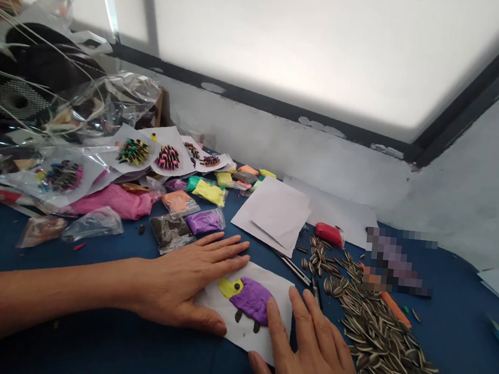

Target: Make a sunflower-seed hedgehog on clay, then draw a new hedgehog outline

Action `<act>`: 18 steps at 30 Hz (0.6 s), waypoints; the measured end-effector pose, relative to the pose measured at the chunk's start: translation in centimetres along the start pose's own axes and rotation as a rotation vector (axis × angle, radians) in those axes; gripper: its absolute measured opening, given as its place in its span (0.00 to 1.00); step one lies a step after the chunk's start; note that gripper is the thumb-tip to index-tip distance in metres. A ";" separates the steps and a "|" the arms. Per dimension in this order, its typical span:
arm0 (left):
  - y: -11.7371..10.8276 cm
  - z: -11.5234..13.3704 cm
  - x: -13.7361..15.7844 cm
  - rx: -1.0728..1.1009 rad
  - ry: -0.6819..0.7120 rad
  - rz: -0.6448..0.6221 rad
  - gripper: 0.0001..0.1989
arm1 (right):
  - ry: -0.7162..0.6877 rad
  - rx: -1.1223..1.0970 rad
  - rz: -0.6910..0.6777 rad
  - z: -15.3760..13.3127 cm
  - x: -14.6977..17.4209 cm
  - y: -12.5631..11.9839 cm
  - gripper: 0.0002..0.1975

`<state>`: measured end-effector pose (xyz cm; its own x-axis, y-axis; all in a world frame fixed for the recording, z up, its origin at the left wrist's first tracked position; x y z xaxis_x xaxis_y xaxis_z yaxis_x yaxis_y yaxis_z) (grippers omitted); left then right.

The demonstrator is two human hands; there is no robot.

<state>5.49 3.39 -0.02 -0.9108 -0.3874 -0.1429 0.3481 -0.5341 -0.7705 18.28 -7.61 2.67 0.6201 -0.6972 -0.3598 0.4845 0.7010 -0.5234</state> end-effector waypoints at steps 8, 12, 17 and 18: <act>0.0 0.0 -0.1 -0.020 0.011 -0.006 0.47 | -0.089 -0.014 0.027 -0.7 1.2 0.2 0.30; 0.0 0.1 -0.1 -0.032 0.013 -0.006 0.47 | -0.113 0.000 0.052 -1.1 1.0 0.1 0.30; 0.0 0.1 0.0 -0.040 0.014 -0.003 0.46 | -0.084 -0.040 0.029 -1.0 0.7 0.2 0.30; 0.0 0.1 0.0 -0.042 0.011 -0.004 0.46 | -0.079 -0.056 0.024 -0.9 0.6 0.2 0.30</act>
<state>5.52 3.32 0.01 -0.9145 -0.3771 -0.1466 0.3353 -0.5036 -0.7962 18.16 -8.07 1.65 0.6788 -0.6645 -0.3124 0.4347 0.7066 -0.5584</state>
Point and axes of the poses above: each hand's wrist, its own x-axis away from the middle knuckle, its own y-axis out of the palm, z = x × y, the point moved 7 cm from there along -x, towards the middle knuckle, and after that the axes turned 14 degrees about x, right-handed, at the moved point
